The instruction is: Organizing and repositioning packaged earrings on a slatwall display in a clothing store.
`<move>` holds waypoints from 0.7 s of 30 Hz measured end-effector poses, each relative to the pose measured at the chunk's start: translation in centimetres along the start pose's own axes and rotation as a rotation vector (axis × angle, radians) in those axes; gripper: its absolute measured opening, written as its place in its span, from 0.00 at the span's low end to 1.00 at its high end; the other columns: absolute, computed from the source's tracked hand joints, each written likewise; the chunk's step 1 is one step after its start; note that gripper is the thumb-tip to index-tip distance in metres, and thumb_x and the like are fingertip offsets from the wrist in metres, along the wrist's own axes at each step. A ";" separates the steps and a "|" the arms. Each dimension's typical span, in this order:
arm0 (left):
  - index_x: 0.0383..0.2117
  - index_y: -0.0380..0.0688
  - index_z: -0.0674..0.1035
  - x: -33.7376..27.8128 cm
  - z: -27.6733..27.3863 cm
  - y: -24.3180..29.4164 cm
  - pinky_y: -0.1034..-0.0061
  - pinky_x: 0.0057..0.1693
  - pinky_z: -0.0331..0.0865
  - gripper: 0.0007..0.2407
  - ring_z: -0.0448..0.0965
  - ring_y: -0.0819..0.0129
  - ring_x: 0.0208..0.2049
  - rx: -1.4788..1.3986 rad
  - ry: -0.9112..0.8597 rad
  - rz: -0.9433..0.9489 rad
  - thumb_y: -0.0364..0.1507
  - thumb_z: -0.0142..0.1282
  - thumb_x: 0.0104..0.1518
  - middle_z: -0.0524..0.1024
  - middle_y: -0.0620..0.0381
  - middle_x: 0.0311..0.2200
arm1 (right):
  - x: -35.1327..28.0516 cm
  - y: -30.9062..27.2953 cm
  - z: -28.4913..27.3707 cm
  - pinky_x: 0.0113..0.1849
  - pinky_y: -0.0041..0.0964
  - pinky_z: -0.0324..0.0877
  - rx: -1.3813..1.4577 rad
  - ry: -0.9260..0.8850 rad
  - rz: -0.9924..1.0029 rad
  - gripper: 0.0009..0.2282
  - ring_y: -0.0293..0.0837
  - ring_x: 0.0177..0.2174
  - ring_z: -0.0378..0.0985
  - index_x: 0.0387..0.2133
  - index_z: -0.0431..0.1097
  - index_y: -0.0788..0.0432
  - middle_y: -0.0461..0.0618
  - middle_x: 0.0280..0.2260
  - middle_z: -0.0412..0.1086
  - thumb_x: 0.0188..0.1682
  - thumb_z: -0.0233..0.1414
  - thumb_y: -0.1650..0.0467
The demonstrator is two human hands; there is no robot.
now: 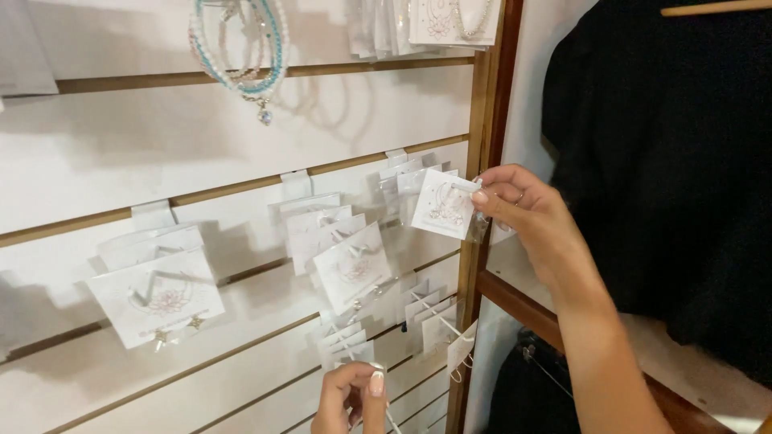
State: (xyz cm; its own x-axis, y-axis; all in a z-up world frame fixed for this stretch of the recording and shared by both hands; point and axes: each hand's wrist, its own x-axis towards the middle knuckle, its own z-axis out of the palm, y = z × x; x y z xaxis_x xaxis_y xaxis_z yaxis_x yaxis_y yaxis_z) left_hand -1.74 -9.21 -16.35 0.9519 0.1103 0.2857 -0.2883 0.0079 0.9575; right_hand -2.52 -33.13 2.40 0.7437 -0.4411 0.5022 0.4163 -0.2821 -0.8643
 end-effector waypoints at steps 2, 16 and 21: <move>0.26 0.47 0.84 -0.5 1.4 -0.1 0.82 0.27 0.61 0.06 0.65 0.76 0.15 -0.012 0.053 0.052 0.34 0.63 0.51 0.78 0.62 0.12 | -0.2 -0.2 -0.5 0.36 0.26 0.62 0.029 -0.012 -0.013 0.08 0.35 0.33 0.75 0.39 0.72 0.55 0.46 0.34 0.79 0.48 0.59 0.71; 0.26 0.45 0.82 -2.3 4.7 -3.0 0.84 0.26 0.65 0.05 0.71 0.77 0.13 -0.047 0.277 0.255 0.32 0.61 0.51 0.79 0.58 0.10 | 3.3 4.2 -2.5 0.30 0.24 0.56 0.159 -0.192 -0.102 0.04 0.32 0.26 0.64 0.37 0.75 0.58 0.41 0.29 0.73 0.51 0.57 0.71; 0.26 0.48 0.81 -4.0 3.5 -0.2 0.83 0.24 0.61 0.05 0.68 0.78 0.13 0.045 0.330 0.240 0.34 0.59 0.53 0.79 0.63 0.10 | 3.3 3.2 -3.3 0.29 0.25 0.63 0.211 -0.195 -0.087 0.04 0.37 0.29 0.75 0.36 0.74 0.58 0.45 0.32 0.76 0.50 0.57 0.72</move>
